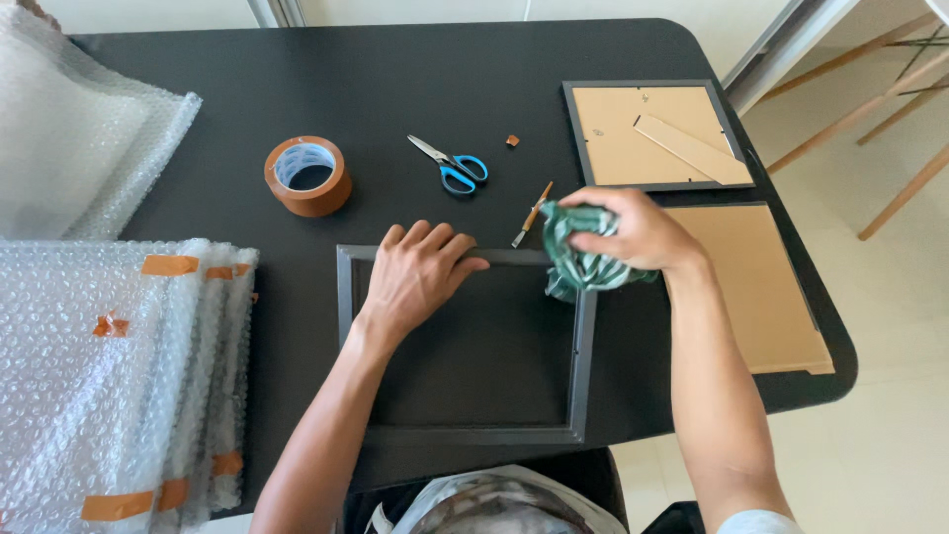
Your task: The person wipes down a picture frame with a cloth, places the glass and backboard into the frame, and then wraps the entire frame in bubble wrap, securing it with tape and using scissors to cut the tape.
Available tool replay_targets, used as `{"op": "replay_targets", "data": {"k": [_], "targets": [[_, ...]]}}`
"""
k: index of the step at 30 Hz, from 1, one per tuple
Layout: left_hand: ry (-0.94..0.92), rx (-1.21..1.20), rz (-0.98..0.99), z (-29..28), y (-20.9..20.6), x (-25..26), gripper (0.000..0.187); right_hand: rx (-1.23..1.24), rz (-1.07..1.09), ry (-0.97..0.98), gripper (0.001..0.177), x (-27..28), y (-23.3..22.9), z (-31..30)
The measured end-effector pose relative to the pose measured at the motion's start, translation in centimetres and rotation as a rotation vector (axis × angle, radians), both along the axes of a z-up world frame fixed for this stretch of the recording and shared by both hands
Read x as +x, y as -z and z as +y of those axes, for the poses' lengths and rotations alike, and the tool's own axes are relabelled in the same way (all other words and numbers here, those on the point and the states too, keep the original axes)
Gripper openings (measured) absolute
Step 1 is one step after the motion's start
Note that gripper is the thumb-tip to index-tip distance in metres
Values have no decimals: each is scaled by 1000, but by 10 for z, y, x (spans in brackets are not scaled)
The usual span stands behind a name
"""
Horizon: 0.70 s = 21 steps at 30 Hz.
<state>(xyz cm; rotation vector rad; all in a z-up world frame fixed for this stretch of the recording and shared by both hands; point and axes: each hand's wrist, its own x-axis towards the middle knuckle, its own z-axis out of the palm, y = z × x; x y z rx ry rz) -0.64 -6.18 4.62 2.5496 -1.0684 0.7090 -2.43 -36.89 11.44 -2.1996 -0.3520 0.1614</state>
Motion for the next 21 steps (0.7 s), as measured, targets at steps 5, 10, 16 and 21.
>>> {"op": "replay_targets", "data": {"k": [5,10,16,21], "targets": [[-105,-18,3,20,6,6,32,292,-252,384,44,-16,27,-23],[-161,-53,14,23,2,3,34,372,-231,368,57,-26,81,14],[-225,-37,-54,36,2,-4,29,292,-110,287,50,-42,94,25],[-138,-92,-22,34,-1,-12,27,445,-128,399,48,-32,95,18]]}}
